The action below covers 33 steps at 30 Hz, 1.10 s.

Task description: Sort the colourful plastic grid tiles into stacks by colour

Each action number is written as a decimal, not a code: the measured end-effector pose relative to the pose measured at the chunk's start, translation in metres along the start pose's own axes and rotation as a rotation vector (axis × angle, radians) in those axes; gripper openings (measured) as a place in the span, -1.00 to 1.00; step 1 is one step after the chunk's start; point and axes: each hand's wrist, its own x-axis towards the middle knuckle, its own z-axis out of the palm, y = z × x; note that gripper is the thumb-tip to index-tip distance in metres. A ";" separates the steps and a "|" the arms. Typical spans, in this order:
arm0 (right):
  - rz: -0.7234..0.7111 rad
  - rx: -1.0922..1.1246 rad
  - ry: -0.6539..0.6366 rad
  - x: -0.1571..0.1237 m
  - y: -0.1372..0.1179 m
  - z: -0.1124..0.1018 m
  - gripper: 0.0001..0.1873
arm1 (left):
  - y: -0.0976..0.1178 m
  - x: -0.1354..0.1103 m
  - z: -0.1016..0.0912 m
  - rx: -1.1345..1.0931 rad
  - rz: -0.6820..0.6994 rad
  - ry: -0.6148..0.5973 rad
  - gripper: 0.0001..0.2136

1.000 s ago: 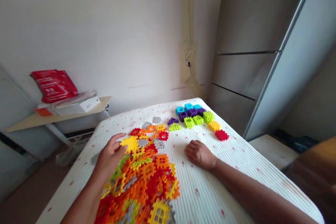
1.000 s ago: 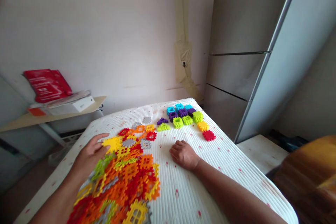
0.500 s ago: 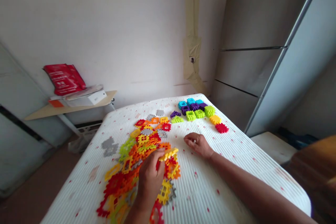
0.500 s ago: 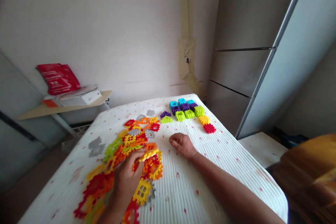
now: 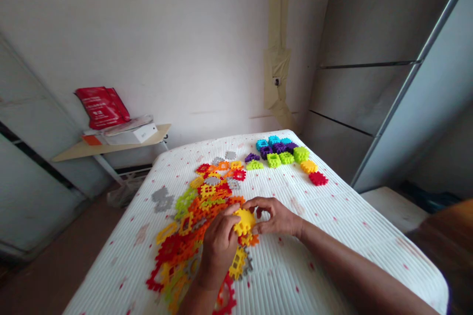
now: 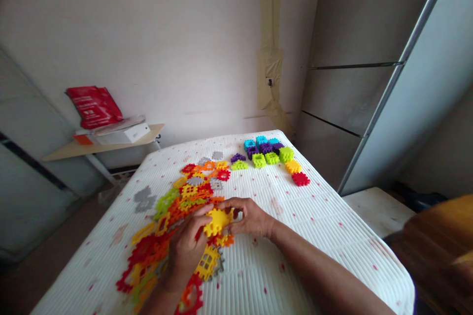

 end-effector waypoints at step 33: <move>0.593 -1.306 0.417 -0.016 0.029 -0.065 -0.64 | -0.022 0.002 -0.017 0.150 0.044 0.080 -0.79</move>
